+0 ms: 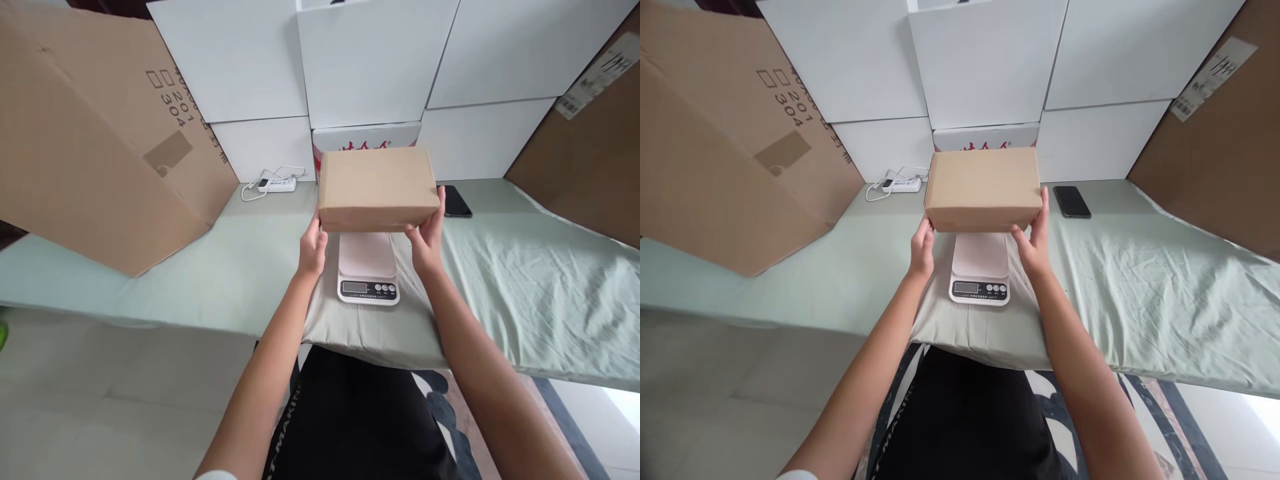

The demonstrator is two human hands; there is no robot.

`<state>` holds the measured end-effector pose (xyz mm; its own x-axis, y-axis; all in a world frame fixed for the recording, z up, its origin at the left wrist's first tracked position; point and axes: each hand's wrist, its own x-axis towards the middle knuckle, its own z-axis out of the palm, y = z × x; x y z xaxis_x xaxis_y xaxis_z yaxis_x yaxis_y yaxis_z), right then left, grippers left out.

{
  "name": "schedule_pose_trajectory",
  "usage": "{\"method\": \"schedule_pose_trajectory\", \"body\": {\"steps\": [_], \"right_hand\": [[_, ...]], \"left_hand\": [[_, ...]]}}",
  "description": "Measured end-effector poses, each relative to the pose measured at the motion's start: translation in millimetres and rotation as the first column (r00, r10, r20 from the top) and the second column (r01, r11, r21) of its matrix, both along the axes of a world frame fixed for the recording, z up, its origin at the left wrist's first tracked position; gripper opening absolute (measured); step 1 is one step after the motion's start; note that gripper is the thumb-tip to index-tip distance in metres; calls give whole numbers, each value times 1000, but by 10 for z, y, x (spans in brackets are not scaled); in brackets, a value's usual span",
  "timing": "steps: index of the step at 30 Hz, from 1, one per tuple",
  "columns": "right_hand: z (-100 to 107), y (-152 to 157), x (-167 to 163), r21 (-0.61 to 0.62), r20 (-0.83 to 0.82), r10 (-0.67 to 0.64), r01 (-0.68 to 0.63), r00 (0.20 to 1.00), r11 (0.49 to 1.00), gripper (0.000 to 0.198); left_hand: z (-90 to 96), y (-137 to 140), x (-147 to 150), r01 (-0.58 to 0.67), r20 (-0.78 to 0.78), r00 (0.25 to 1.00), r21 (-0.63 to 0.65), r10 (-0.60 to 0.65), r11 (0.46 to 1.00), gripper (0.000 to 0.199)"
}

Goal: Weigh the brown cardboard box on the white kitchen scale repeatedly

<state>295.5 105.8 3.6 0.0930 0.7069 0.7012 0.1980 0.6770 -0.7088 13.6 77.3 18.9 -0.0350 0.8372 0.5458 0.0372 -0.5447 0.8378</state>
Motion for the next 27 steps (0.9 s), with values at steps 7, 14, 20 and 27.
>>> {"method": "schedule_pose_trajectory", "body": {"steps": [7, 14, 20, 27], "right_hand": [[-233, -819, -66, -122, -54, -76, 69, 996, 990, 101], [-98, -889, -139, -181, -102, -104, 84, 989, 980, 88], [-13, -930, -162, -155, -104, -136, 119, 985, 981, 81], [2, -910, -157, -165, -123, -131, 110, 984, 980, 81]], "left_hand": [[-212, -783, 3, 24, 141, 990, -175, 1, 984, 98], [-190, -885, 15, 31, 164, 986, -254, 12, 967, 93], [-257, -845, -7, 14, 154, 988, -226, 21, 974, 91], [-276, -846, -8, 10, 138, 990, -219, 20, 976, 89]]}}
